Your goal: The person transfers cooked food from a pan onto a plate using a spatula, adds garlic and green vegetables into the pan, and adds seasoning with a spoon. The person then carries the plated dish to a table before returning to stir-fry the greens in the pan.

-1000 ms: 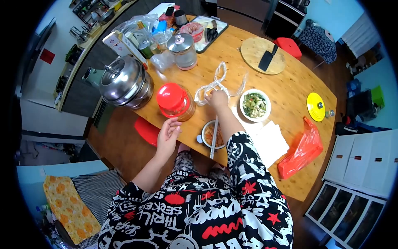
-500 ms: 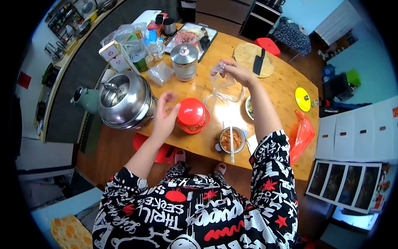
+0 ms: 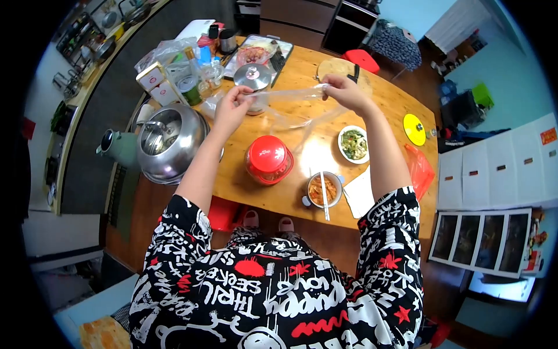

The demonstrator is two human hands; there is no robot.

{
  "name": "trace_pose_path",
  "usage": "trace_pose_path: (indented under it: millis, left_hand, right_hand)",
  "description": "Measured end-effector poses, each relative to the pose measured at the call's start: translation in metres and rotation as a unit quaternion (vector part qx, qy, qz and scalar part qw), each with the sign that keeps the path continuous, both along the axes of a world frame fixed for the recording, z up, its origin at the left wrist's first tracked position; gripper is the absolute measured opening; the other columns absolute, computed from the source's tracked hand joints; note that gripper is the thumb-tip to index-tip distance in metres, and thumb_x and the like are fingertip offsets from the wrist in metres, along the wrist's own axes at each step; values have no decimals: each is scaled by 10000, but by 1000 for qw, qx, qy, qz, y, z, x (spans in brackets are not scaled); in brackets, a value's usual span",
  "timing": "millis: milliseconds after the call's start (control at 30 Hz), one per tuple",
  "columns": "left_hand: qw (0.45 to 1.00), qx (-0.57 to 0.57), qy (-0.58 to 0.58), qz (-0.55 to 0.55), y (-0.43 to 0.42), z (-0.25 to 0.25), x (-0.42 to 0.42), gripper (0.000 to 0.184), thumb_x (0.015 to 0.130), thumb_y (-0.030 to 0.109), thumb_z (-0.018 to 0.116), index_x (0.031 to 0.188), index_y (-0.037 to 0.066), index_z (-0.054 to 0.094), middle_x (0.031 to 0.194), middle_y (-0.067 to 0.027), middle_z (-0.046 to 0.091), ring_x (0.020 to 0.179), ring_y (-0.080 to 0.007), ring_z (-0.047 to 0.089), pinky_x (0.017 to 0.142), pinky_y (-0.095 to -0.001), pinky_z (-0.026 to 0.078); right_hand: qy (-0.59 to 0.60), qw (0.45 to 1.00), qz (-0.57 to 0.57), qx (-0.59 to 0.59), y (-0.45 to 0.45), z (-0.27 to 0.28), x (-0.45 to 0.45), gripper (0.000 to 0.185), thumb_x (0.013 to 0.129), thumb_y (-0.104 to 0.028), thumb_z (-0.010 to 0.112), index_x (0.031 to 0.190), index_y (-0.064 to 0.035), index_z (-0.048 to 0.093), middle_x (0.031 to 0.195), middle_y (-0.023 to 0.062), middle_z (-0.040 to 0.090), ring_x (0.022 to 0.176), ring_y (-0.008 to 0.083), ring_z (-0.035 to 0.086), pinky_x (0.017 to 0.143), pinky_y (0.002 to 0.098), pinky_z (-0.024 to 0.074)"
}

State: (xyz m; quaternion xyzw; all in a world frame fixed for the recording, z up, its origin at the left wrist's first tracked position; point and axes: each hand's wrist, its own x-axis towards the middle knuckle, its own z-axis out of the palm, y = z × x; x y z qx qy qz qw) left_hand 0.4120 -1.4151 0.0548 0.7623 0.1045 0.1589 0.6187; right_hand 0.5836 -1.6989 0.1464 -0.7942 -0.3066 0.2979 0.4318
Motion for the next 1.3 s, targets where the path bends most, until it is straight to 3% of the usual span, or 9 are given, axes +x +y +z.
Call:
trace_pose_path:
  millis: [267, 467, 733, 867, 933, 1000, 1067, 1167, 1300]
  left_hand:
    - [916, 362, 147, 90, -33, -61, -103, 598, 813, 65, 676, 1384, 86, 501, 1329, -201, 572, 1160, -405, 574, 989, -459, 473]
    - [969, 217, -15, 118, -58, 26, -227, 548, 884, 86, 642, 1407, 90, 477, 1406, -203, 492, 1265, -383, 504, 1072, -439, 413]
    - [878, 317, 26, 358, 47, 50, -450, 462, 871, 182, 673, 1310, 80, 570, 1391, -150, 527, 1282, -358, 493, 1056, -467, 405]
    - [827, 426, -2, 367, 133, 33, -550, 530, 942, 407, 536, 1371, 95, 531, 1506, -162, 416, 1395, -382, 375, 1120, -544, 268]
    - [772, 389, -183, 467, 203, 1, -584, 572, 990, 360, 408, 1467, 47, 375, 1583, -48, 306, 1480, -300, 160, 1185, -475, 102]
    - [750, 393, -195, 495, 268, -31, -632, 591, 992, 380, 404, 1487, 59, 359, 1589, -49, 297, 1489, -299, 146, 1191, -466, 102]
    - [763, 476, -41, 435, 362, -52, -735, 587, 948, 467, 524, 1428, 132, 480, 1523, -165, 390, 1423, -380, 332, 1137, -516, 267]
    - [739, 218, 326, 548, 469, -119, -791, 520, 996, 440, 459, 1430, 154, 488, 1508, -145, 416, 1421, -326, 343, 1144, -470, 283]
    - [803, -445, -237, 318, 545, -42, -746, 596, 1019, 500, 355, 1475, 120, 407, 1515, -127, 405, 1392, -295, 373, 1140, -445, 302]
  right_hand:
    - [-285, 916, 179, -218, 26, -208, 3, 598, 889, -325, 650, 1416, -84, 504, 1348, 206, 583, 1247, 343, 554, 1051, 438, 412]
    - [-293, 955, 9, 45, 70, -48, -75, 433, 930, -176, 634, 1330, -29, 558, 1349, 168, 586, 1268, 323, 534, 1059, 383, 404]
    - [136, 934, 146, 296, 254, 1, -428, 486, 1084, -359, 313, 1218, 10, 600, 1079, 146, 688, 996, 216, 636, 984, 388, 451]
    - [590, 782, 167, 111, 405, -50, -598, 702, 1032, -584, 263, 1489, -63, 370, 1443, 128, 485, 1315, 237, 462, 1105, 401, 353]
    - [712, 523, 409, 229, 493, -147, -676, 781, 1002, -657, 222, 1532, -87, 295, 1560, 110, 340, 1443, 260, 309, 1169, 416, 253]
    - [470, 633, 261, 558, 551, -87, -786, 779, 1003, -657, 166, 1562, -118, 226, 1616, 113, 220, 1497, 254, 184, 1197, 413, 156]
    - [584, 740, 329, 64, 603, -26, -758, 762, 1008, -646, 158, 1569, -132, 208, 1620, 115, 209, 1500, 250, 173, 1200, 414, 128]
    - [540, 706, 409, 207, 676, 46, -790, 790, 990, -656, 286, 1555, -106, 243, 1585, 125, 304, 1456, 287, 295, 1194, 427, 155]
    - [-27, 766, 574, 287, 782, 14, -803, 690, 1003, -598, 268, 1435, -110, 495, 1547, 119, 386, 1450, 290, 322, 1199, 488, 102]
